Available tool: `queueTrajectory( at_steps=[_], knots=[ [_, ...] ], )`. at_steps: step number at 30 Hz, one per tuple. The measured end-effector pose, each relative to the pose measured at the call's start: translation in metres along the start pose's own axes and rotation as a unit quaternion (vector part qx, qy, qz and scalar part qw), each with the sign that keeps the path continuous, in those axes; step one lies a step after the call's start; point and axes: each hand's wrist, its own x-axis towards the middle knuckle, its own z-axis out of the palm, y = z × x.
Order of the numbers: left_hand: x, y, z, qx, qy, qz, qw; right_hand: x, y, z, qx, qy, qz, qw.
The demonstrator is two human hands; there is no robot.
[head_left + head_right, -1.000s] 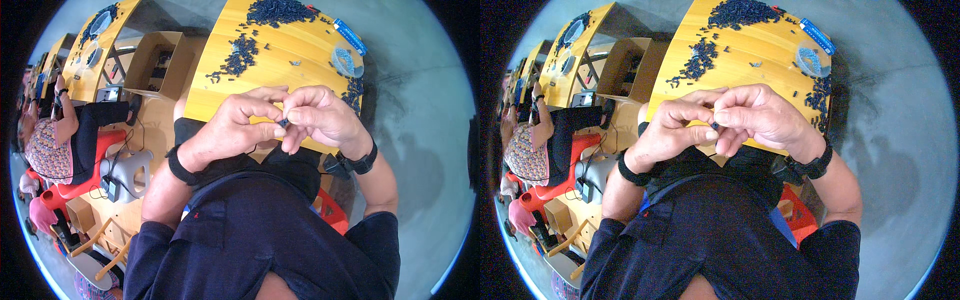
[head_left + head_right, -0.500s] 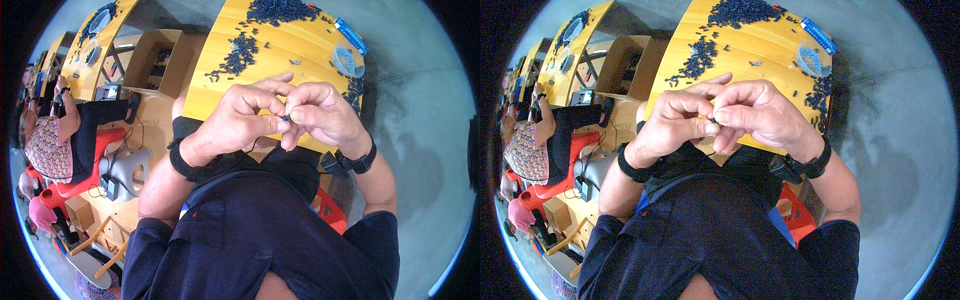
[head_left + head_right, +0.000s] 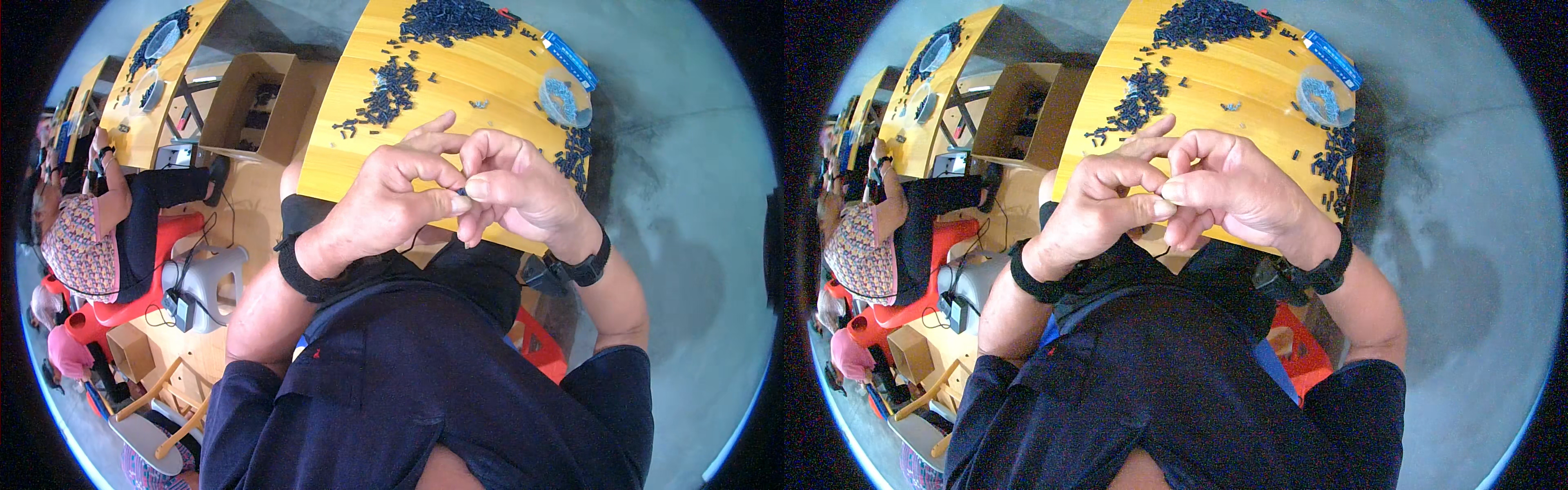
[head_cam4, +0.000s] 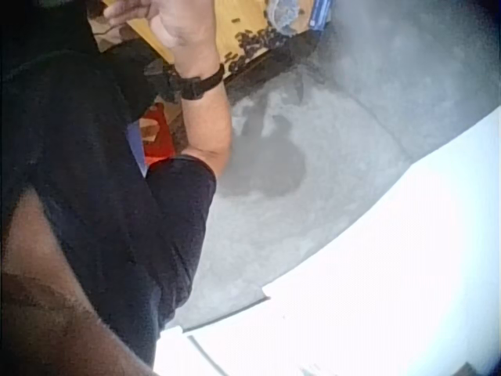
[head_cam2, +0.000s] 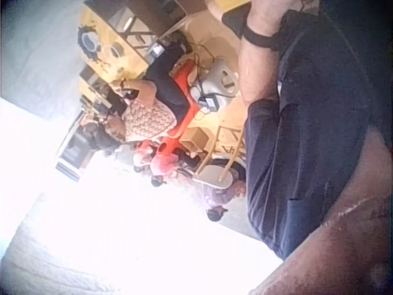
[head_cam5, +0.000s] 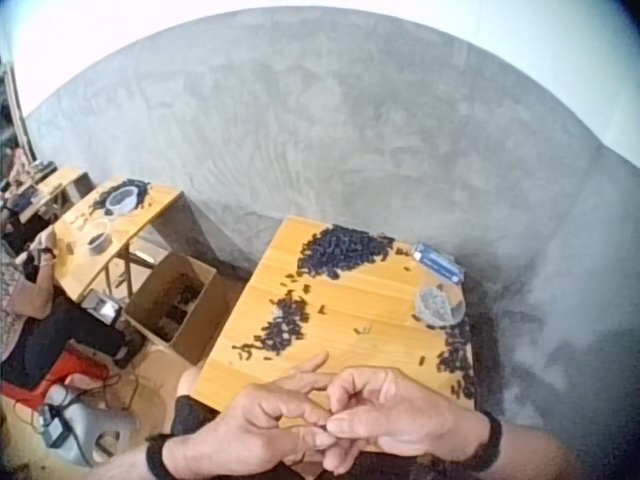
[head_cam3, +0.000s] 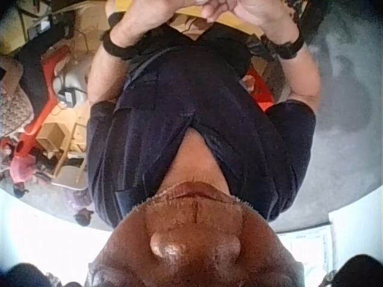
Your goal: Assembling small blue plastic components at a workbench.
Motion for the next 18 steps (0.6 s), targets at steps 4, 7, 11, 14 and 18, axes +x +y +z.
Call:
queueTrajectory(
  at_steps=[4,7,11,14,18],
  knots=[
    [0.0,-0.002,-0.001,0.098,0.036,0.058,0.993,-0.001,0.003,-0.002,0.004,0.011,0.03,0.999],
    [0.002,0.001,0.001,0.077,0.002,0.058,0.995,-0.001,0.004,0.0,0.009,0.001,0.051,0.999],
    [0.008,0.008,0.002,0.084,-0.066,0.054,0.993,0.001,0.002,0.006,-0.072,-0.03,0.085,0.993],
    [0.008,0.002,0.002,0.04,-0.048,0.031,0.998,0.004,0.004,0.006,-0.042,-0.059,0.075,0.995],
    [0.005,-0.002,0.003,0.004,-0.041,0.01,0.999,0.003,0.009,0.004,-0.027,-0.059,0.045,0.997]
  ],
)
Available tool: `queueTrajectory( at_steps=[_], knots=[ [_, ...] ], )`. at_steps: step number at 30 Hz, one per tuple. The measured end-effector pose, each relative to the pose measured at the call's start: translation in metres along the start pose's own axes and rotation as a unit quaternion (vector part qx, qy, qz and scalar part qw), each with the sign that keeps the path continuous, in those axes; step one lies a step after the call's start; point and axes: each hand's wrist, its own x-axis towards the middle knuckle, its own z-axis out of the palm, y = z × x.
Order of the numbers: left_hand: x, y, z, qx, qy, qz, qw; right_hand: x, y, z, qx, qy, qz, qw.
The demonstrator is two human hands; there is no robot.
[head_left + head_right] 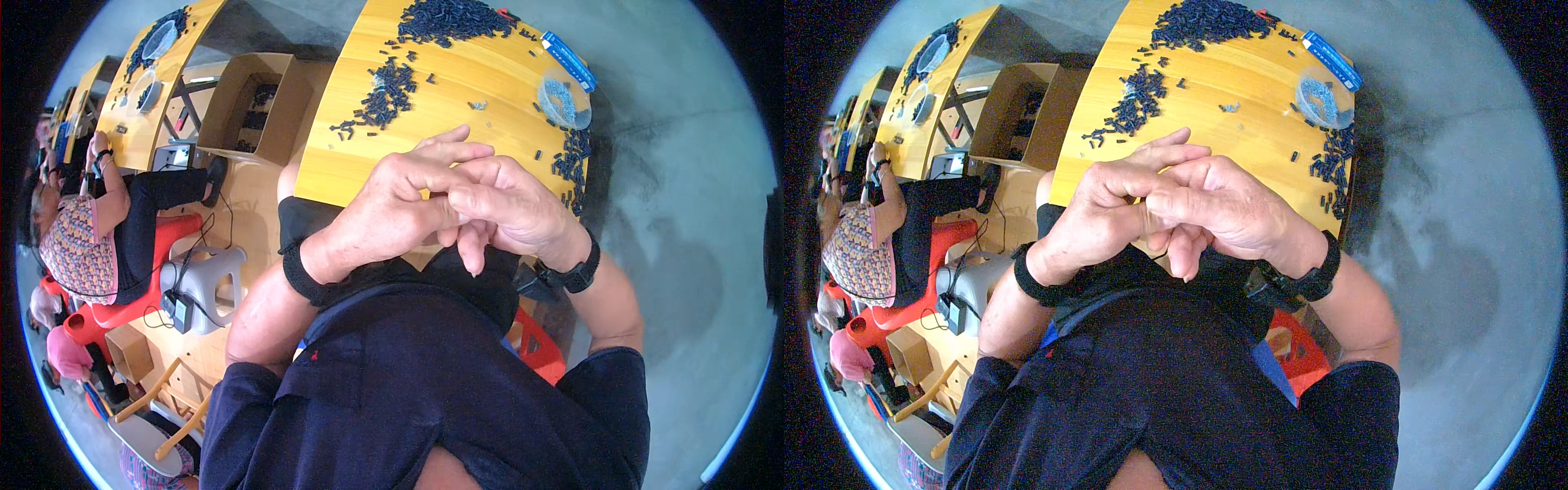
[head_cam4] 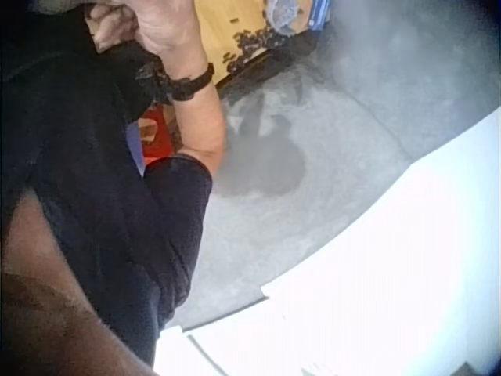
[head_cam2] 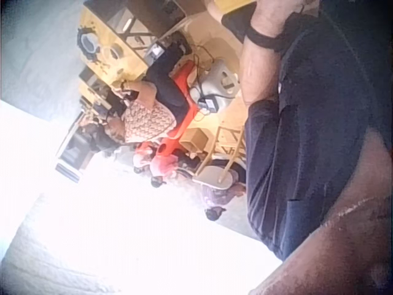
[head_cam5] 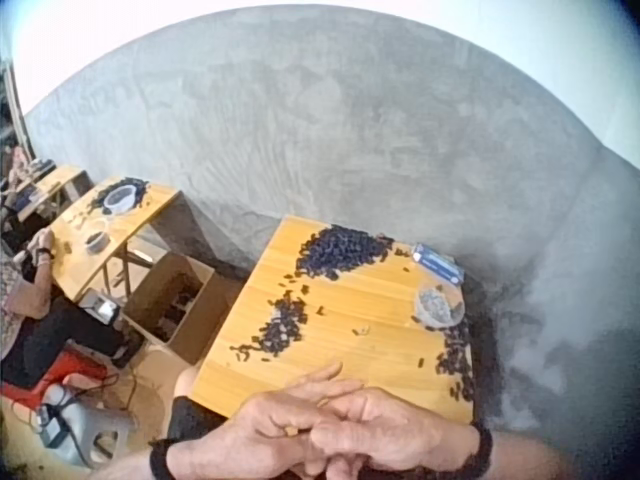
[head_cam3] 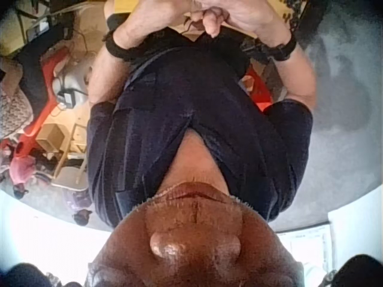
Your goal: Assembling small blue plastic components at a workbench.
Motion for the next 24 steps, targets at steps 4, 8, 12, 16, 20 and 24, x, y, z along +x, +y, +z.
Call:
queueTrajectory(
  at_steps=[4,8,12,16,20,24],
  knots=[
    [-0.004,-0.013,0.001,0.0,0.055,-0.037,0.998,0.006,0.001,0.003,-0.025,0.086,-0.009,0.996],
    [-0.002,-0.01,0.005,0.049,0.137,-0.082,0.986,0.013,0.0,0.005,-0.142,0.171,-0.031,0.974],
    [0.002,-0.014,0.002,0.051,0.15,-0.032,0.987,0.021,0.001,0.009,-0.209,0.218,-0.083,0.95],
    [0.003,-0.012,0.005,0.072,0.206,-0.053,0.974,0.032,0.014,0.003,-0.291,0.291,-0.218,0.885],
    [0.003,-0.019,0.005,0.141,0.242,-0.06,0.958,0.04,0.02,-0.001,-0.428,0.356,-0.332,0.761],
    [0.004,-0.02,0.006,0.137,0.252,-0.059,0.956,0.039,0.022,-0.002,-0.487,0.369,-0.345,0.712]
  ],
)
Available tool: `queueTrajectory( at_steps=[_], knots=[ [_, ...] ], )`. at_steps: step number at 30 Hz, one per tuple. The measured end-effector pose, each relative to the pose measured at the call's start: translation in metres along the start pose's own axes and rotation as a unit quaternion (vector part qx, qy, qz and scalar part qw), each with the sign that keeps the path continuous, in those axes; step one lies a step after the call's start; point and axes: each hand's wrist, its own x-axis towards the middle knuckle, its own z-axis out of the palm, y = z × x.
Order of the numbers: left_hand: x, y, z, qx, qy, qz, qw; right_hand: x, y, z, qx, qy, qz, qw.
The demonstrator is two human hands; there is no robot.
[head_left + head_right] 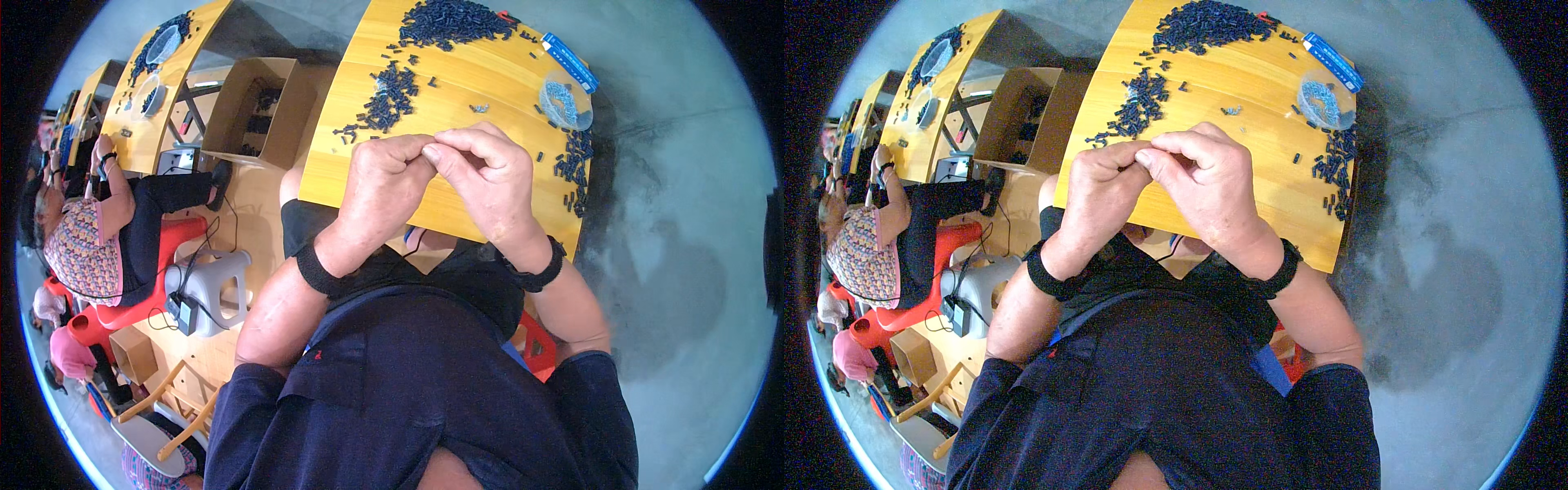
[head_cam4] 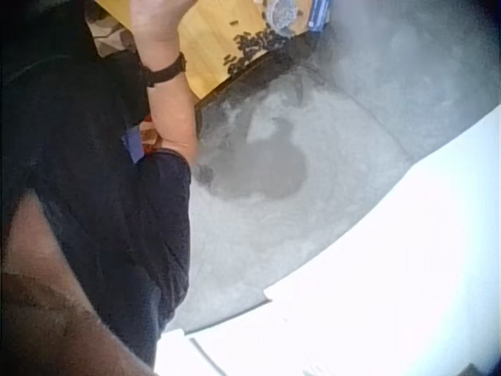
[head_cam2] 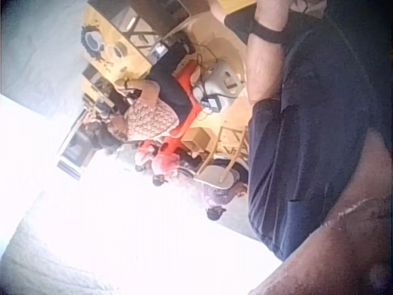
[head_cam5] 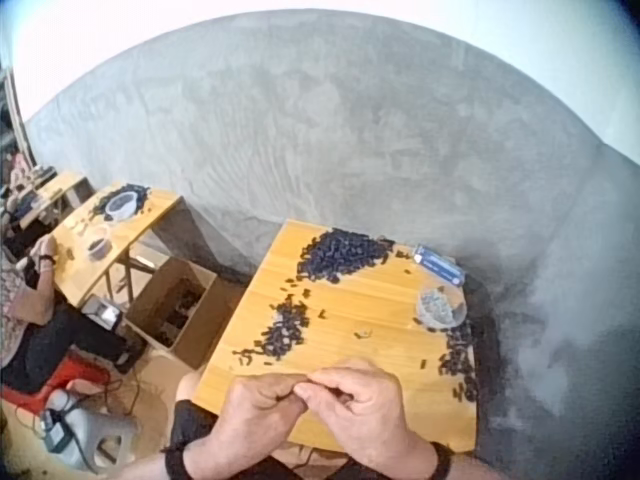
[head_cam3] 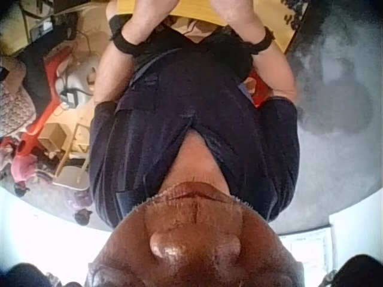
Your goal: Assembling small blue plastic components at a workbench.
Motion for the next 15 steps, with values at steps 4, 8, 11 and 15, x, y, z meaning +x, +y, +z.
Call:
queueTrajectory(
  at_steps=[4,8,11,15],
  knots=[
    [0.002,0.006,-0.001,0.015,-0.025,-0.039,0.999,-0.003,0.007,0.001,0.001,0.035,-0.018,0.999],
    [-0.001,0.006,0.0,-0.132,-0.039,-0.083,0.987,-0.005,0.0,-0.003,0.14,0.034,0.122,0.982],
    [-0.005,0.007,-0.002,-0.13,-0.054,-0.082,0.987,-0.006,0.013,-0.013,0.31,0.037,0.205,0.928],
    [-0.011,0.005,-0.004,-0.157,-0.085,-0.092,0.98,-0.013,0.015,-0.015,0.391,0.041,0.257,0.883]
  ],
)
